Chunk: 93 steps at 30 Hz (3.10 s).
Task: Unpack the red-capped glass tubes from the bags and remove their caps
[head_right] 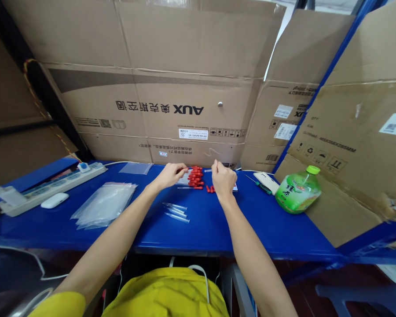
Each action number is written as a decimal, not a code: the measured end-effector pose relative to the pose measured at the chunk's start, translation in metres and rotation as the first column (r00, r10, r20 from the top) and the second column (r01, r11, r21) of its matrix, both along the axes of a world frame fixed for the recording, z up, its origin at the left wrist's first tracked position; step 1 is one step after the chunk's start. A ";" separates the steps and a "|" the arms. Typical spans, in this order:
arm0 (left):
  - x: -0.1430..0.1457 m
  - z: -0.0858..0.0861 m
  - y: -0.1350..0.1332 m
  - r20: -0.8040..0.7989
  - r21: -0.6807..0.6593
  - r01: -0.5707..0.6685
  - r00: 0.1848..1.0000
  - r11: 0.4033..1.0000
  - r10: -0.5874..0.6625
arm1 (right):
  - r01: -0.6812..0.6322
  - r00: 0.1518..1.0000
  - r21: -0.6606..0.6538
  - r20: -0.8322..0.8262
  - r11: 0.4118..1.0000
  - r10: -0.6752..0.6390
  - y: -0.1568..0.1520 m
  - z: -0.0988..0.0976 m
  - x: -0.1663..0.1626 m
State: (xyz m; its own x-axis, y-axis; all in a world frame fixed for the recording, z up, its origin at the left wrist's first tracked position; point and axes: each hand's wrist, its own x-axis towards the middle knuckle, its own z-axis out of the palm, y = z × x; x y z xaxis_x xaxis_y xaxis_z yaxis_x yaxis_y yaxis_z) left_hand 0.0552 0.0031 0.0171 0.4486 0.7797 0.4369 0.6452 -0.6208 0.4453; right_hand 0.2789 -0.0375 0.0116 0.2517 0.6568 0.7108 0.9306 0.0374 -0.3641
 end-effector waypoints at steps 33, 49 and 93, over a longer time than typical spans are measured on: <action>-0.010 -0.021 0.015 0.155 -0.027 -0.341 0.927 0.940 0.341 | -0.876 0.419 -0.405 -0.376 0.260 0.826 -0.028 -0.038 -0.065; -0.005 -0.024 0.014 0.081 0.050 -0.170 0.983 0.984 0.166 | -0.822 0.384 -0.519 -0.199 0.235 0.902 -0.030 -0.031 -0.052; 0.043 -0.041 -0.018 -0.389 0.055 0.074 0.920 0.996 -0.047 | -0.512 0.854 -0.537 -0.236 0.671 0.464 0.023 -0.028 0.040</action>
State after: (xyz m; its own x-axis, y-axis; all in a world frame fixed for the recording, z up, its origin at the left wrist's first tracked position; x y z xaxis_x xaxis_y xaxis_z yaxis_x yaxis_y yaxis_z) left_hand 0.0978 -0.0146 -0.0236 0.6384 0.7209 0.2697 0.7192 -0.6835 0.1246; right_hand 0.3185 -0.0147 -0.0165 -0.1859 0.9688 0.1642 0.8086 0.2458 -0.5345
